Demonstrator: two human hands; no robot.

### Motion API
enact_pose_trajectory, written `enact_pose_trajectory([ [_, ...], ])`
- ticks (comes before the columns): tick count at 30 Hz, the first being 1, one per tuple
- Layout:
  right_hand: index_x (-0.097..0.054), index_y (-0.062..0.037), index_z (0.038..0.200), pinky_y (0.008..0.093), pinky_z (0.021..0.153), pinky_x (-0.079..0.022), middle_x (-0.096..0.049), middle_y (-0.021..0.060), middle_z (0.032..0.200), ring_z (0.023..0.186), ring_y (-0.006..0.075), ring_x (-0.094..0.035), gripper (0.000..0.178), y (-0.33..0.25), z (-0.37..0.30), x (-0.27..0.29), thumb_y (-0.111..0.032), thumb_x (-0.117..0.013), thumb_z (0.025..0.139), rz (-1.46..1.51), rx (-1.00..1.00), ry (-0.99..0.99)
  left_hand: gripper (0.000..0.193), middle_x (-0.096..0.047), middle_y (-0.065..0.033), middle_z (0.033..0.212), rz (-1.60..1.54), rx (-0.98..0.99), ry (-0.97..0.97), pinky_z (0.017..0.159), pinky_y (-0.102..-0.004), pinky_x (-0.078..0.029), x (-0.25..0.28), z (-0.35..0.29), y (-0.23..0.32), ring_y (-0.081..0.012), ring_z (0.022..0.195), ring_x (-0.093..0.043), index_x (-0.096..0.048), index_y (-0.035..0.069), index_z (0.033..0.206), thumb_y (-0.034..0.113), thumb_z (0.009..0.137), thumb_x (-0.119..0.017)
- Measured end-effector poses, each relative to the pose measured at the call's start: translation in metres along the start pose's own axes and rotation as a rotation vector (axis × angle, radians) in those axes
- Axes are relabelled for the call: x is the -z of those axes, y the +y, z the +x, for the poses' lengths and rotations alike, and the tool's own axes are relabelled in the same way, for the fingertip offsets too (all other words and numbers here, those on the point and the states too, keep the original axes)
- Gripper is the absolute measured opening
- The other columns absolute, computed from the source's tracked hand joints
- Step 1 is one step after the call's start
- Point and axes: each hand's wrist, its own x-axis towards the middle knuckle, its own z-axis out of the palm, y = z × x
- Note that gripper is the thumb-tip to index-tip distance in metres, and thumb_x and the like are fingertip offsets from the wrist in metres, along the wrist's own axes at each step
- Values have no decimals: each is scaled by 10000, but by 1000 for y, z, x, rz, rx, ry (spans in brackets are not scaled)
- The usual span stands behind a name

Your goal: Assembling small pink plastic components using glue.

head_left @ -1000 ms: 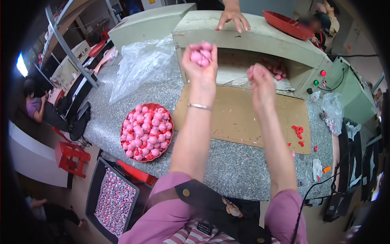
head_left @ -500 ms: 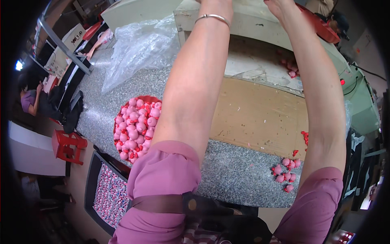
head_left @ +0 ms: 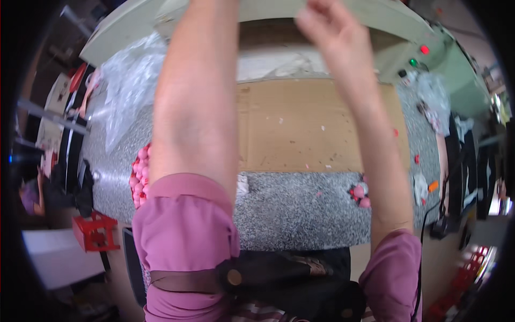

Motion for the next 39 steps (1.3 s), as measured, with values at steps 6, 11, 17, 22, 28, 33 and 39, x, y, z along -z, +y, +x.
enact_pose_trajectory([
  [6, -560, -4, 1087, 361, 866, -452, -544, 175, 1115, 1039, 322, -545, 338, 12, -202, 57, -47, -651, 764, -405, 10, -4, 158, -493, -46, 634, 873, 9, 1156, 560, -312, -444, -68, 28, -18, -170, 615, -478, -526, 46, 795, 82, 712, -655],
  [11, -624, 4, 962, 309, 754, -504, -606, 147, 991, 880, 279, -617, 224, 7, -349, 109, 38, -640, 741, -543, -146, 253, 154, -601, -140, 854, 1293, 100, 1249, 767, -286, -465, -340, 167, -55, -193, 883, -584, -597, -5, 953, 106, 846, -585],
  [17, -611, 17, 948, 300, 729, -507, -595, 138, 985, 826, 233, -617, 185, 5, -433, 158, 56, -612, 768, -581, -319, 453, 561, -437, -187, 1274, 752, 807, 232, 1025, -415, -345, -492, 169, -190, -338, 1207, -407, -506, 77, 1239, 334, 771, -680],
  [22, -600, 22, 962, 292, 711, -503, -586, 140, 984, 806, 221, -611, 189, -1, -461, 182, 62, -600, 778, -574, -381, 487, 761, -376, -193, 1338, 934, 912, 192, 1046, -430, -315, -516, 196, -283, -371, 1242, -349, -457, 135, 1306, 552, 706, -667],
  [28, -595, 19, 943, 269, 747, -480, -571, 131, 1010, 886, 187, -582, 140, -3, -484, 213, 49, -557, 812, -618, -497, 698, 400, -501, -168, 1068, 972, 865, -140, 883, -417, -434, -523, 198, -313, -322, 1066, -478, -575, 161, 1120, 430, 824, -570],
  [33, -535, -2, 937, 265, 789, -420, -538, 61, 943, 868, 149, -519, 73, -5, -472, 266, -23, -516, 870, -705, -550, 868, 158, -501, -139, 800, 1083, 573, 55, 679, -430, -474, -537, 177, -341, -321, 799, -562, -522, 75, 838, 232, 854, -524],
  [39, -352, -13, 1343, 319, 930, -406, -459, 125, 1291, 1037, 178, -511, 472, 10, -408, 291, -305, -402, 976, 465, -161, 882, 222, -539, -151, 851, 1077, 738, 115, 639, -447, -492, -534, 180, -334, -345, 761, -589, -517, 41, 827, 260, 855, -538],
])
